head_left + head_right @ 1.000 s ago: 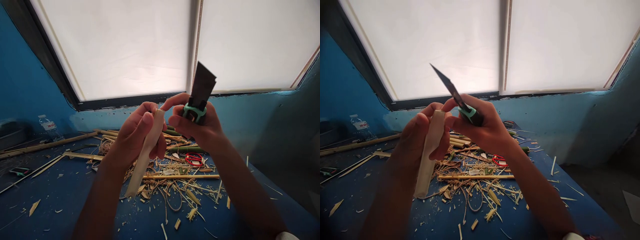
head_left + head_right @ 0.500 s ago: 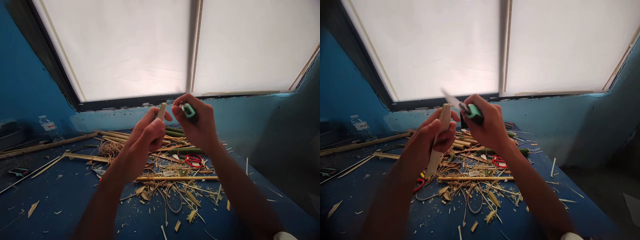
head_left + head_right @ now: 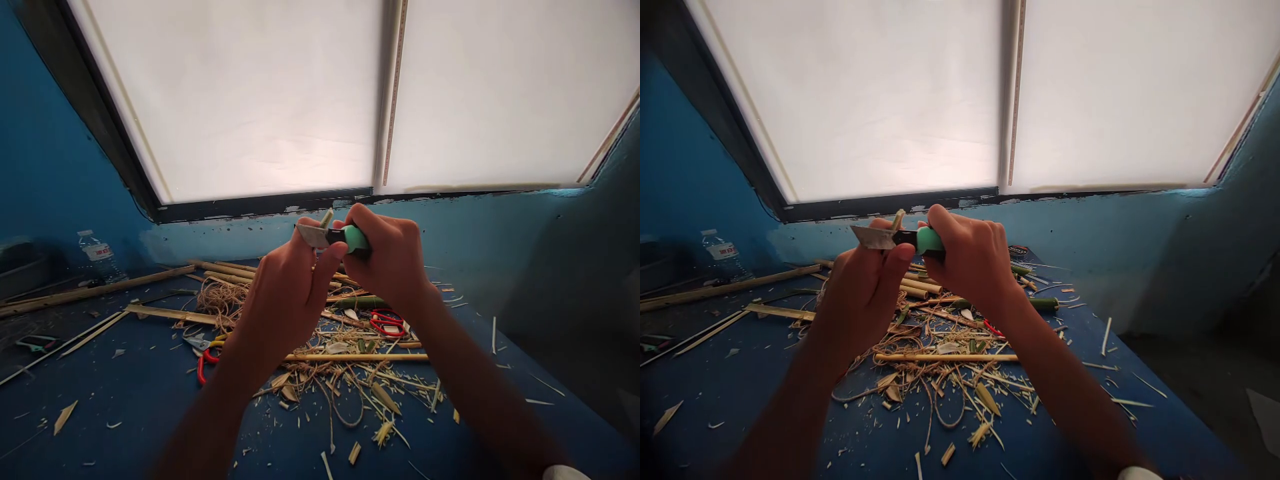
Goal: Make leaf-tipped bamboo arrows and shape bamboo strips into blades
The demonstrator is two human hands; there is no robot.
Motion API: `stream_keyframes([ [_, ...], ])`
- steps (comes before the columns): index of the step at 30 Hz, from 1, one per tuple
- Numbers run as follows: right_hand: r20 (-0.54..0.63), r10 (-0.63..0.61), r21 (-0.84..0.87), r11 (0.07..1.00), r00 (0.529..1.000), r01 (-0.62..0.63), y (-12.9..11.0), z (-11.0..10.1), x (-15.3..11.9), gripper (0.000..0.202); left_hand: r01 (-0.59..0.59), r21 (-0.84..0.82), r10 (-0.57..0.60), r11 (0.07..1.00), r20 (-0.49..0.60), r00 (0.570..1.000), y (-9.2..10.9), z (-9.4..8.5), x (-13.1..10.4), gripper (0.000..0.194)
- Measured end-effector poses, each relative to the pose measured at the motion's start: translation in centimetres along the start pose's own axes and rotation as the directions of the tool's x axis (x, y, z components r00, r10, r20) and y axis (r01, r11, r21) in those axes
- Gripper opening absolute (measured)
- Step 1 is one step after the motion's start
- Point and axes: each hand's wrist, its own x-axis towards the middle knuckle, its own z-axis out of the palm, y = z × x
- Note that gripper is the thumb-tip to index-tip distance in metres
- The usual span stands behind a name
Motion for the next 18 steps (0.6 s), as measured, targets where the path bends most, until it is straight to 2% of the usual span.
stream_keyframes([
  [5, -0.005, 0.049, -0.059, 0.997, 0.999, -0.049, -0.1, 0.3, 0.0, 0.018, -0.007, 0.000, 0.007, 1.000, -0.062, 0.998, -0.3, 0.8, 0.2, 0.026],
  [8, -0.017, 0.111, -0.152, 0.982, 0.994, -0.112, -0.3, 0.6, 0.0, 0.021, 0.018, 0.007, -0.017, 1.000, -0.080, 0.997, -0.9, 1.3, 0.4, 0.034],
  [13, 0.007, 0.201, -0.275, 0.942, 0.980, -0.192, -0.4, 1.8, 0.0, 0.022, 0.125, -0.049, -0.129, 0.991, -0.085, 0.988, -2.5, 2.3, 1.1, 0.039],
  [18, 0.120, 0.326, -0.338, 0.901, 0.938, -0.270, 0.3, 3.2, 0.3, 0.010, 0.257, -0.207, -0.270, 0.944, -0.039, 0.962, -5.0, 3.7, 2.1, 0.048],
])
